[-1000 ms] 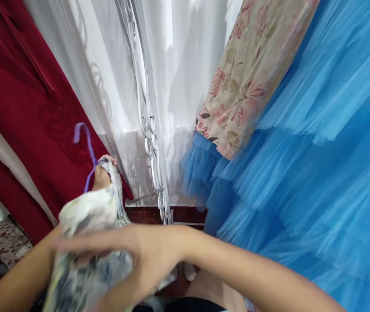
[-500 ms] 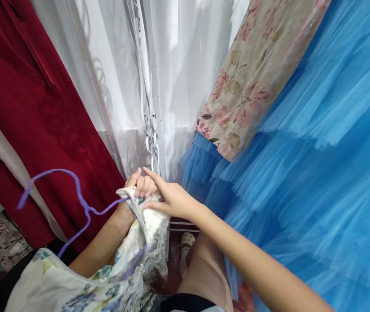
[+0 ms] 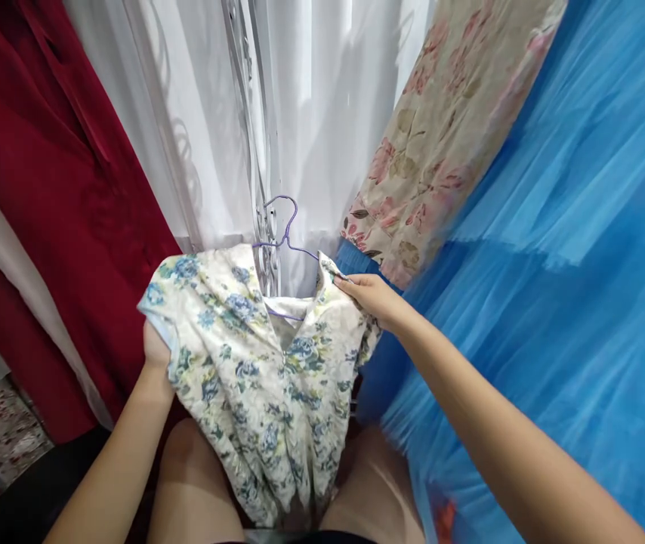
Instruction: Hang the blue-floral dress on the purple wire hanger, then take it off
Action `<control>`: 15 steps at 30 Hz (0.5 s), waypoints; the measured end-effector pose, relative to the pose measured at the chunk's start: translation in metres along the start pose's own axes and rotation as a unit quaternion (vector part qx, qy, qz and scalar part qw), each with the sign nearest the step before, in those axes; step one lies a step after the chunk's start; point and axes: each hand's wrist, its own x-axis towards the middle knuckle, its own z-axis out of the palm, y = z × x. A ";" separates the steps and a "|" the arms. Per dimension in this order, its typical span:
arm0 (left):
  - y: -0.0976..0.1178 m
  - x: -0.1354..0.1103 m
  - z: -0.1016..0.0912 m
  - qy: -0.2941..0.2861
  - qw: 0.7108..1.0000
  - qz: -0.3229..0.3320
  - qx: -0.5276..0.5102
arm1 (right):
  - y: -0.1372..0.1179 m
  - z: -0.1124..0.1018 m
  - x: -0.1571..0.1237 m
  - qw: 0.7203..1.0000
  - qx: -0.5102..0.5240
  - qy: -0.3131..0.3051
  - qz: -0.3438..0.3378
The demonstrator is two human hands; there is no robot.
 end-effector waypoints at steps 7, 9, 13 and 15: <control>0.036 0.023 0.019 0.042 0.997 -0.038 -0.057 | -0.048 0.012 0.016 0.974 0.099 -0.109 0.172; 0.034 0.026 0.017 0.069 0.997 -0.026 -0.033 | -0.058 0.016 0.016 0.979 0.063 -0.105 0.163; 0.011 0.014 -0.003 0.171 0.985 0.014 0.017 | -0.077 0.024 0.012 0.981 -0.187 -0.032 0.029; -0.004 0.003 -0.012 0.203 0.978 0.021 0.028 | -0.085 0.026 0.011 0.938 -0.342 0.004 -0.055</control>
